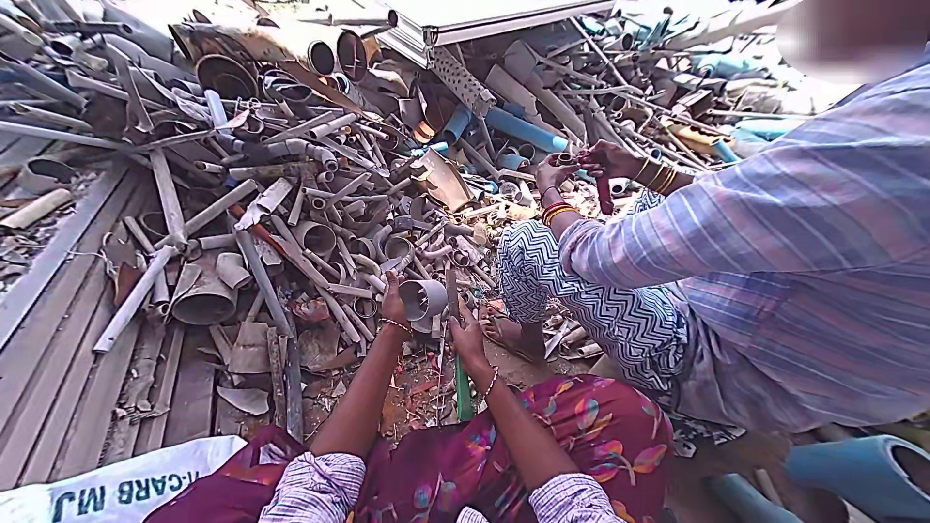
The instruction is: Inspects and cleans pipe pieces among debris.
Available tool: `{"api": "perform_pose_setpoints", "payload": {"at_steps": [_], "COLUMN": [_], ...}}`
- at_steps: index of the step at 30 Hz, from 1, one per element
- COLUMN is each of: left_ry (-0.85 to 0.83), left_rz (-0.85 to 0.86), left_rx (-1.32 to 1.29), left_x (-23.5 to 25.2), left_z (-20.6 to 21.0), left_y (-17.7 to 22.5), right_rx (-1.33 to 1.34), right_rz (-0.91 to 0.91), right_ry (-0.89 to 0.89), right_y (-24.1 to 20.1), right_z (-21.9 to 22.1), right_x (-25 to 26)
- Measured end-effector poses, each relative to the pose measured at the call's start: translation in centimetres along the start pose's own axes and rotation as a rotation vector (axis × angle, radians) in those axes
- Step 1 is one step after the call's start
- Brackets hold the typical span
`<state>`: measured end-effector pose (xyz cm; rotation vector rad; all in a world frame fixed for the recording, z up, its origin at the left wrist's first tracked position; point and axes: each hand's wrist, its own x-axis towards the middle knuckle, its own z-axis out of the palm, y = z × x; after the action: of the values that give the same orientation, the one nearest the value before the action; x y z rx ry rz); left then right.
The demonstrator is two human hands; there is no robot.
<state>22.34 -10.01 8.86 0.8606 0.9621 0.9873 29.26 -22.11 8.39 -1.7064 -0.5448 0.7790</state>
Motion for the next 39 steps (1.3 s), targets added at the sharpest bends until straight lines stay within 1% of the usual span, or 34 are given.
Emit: {"api": "perform_pose_setpoints", "payload": {"at_steps": [4, 10, 14, 18, 22, 26, 29, 31, 33, 35, 37, 39], "left_ry": [-0.010, 0.012, -0.017, -0.012, -0.031, -0.021, -0.020, -0.010, -0.013, -0.004, -0.010, -0.018], "left_rz": [0.021, -0.006, -0.029, -0.008, -0.051, -0.022, -0.030, -0.035, -0.032, -0.029, -0.026, -0.024], "left_rx": [0.070, 0.071, 0.143, 0.116, 0.154, 0.124, 0.152, 0.145, 0.133, 0.119, 0.106, 0.095], "left_x": [0.0, 0.1, 0.2, 0.0, 0.2, 1.0, 0.5, 0.3, 0.6, 1.0, 0.9, 0.6], "left_z": [-0.1, -0.2, -0.4, -0.3, -0.4, -0.9, -0.8, -0.6, -0.9, -1.1, -0.9, -0.7], "left_y": [-0.3, -0.4, -1.0, -0.4, -0.5, -0.5, -0.7, -0.6, -0.3, -0.6, -0.7, -0.5], "right_rx": [-0.051, -0.116, -0.093, -0.101, -0.060, -0.144, -0.130, -0.189, -0.233, -0.222, -0.210, -0.225], "right_rz": [-0.010, -0.052, -0.003, -0.044, 0.034, -0.034, 0.005, -0.024, -0.063, -0.028, 0.005, -0.038], "right_ry": [0.045, -0.093, -0.067, -0.124, -0.070, -0.134, -0.076, -0.065, -0.098, -0.098, -0.061, -0.072], "right_y": [-0.2, -0.6, 0.4, -0.6, 0.7, -1.0, 0.9, 0.3, -0.9, -0.6, 0.3, -0.6], "right_z": [-0.2, 0.1, -0.2, -0.2, -0.4, -0.3, -0.2, -0.1, -0.1, -0.1, -0.1, -0.1], "right_x": [0.1, -0.6, 0.3, -0.4, 0.4, -0.7, 0.4, 0.1, -0.6, -0.5, 0.1, -0.5]}}
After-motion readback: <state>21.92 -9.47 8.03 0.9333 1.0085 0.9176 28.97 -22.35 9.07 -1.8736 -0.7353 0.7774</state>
